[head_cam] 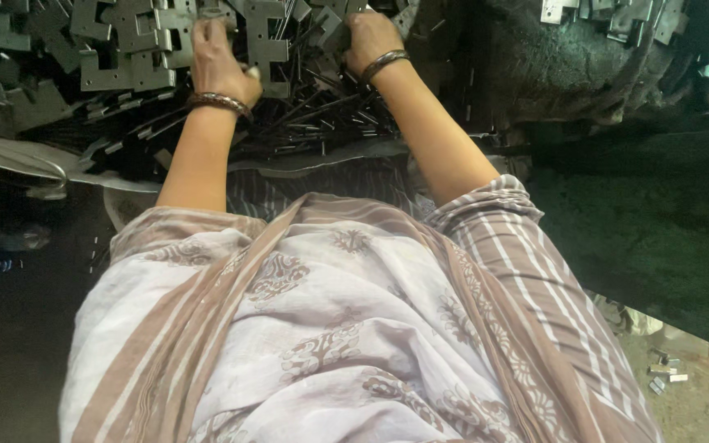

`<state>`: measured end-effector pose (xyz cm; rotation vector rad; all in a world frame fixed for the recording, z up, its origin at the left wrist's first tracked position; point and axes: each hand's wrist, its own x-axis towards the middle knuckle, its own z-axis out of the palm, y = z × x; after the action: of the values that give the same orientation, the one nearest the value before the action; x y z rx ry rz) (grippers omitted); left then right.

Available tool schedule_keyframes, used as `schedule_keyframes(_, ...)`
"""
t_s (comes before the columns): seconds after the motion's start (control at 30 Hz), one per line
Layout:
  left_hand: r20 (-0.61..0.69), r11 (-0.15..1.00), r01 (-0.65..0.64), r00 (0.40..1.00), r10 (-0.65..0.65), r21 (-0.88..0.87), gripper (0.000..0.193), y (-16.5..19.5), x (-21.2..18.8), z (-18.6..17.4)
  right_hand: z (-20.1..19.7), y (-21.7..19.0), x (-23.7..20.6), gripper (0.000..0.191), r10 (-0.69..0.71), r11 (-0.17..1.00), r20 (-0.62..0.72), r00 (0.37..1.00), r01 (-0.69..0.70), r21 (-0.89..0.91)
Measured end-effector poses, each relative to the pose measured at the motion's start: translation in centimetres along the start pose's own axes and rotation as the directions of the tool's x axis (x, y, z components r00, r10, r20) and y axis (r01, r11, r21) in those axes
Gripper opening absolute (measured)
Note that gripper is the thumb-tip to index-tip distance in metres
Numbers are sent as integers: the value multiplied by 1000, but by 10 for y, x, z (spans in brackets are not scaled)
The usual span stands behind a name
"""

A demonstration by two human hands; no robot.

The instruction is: The person sorts small metal brackets and pins from a large pile in a container. They repeatedly pick up items, separate them by type, and place them into different sections of the pile. The task involves continuous manual handling of the metal components.

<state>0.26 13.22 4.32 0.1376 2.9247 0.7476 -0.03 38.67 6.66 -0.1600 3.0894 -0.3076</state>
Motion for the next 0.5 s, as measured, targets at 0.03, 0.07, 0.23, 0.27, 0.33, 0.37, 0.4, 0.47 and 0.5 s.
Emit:
schedule_keyframes(0.03,-48,999,-28,998,27,-17,81,4,-1,3,-1,-4,2,42,23,1000,-8,1000,-23,-9)
schedule_keyframes(0.07,-41,1000,-26,999,26,-7,90,10,-2,7,-2,-6,3,45,45,999,-16,999,-45,-16)
schedule_keyframes(0.23,-55,999,49,997,-49,6,88,36,12,15,-6,4,6,40,113,965,91,989,-131,226)
schedule_keyframes(0.27,-82,999,-13,997,16,37,81,37,15,15,-6,10,2,33,96,962,63,993,-109,252)
schedule_keyframes(0.33,-121,986,-132,982,144,103,68,32,17,13,-8,25,-8,20,61,980,-55,997,-49,194)
schedule_keyframes(0.37,-137,979,-185,975,173,-82,62,28,15,9,-11,36,-15,14,34,994,-142,989,-18,108)
schedule_keyframes(0.4,-163,936,-237,966,199,-261,57,23,12,4,-15,46,-21,9,-2,1000,-229,973,7,20)
schedule_keyframes(0.47,-132,670,-187,982,133,-718,45,14,4,-6,-27,71,-33,9,-118,991,-429,896,80,-105)
schedule_keyframes(0.5,-40,394,-63,997,67,-917,40,11,2,-11,-34,84,-38,7,-120,993,-470,874,105,-59)
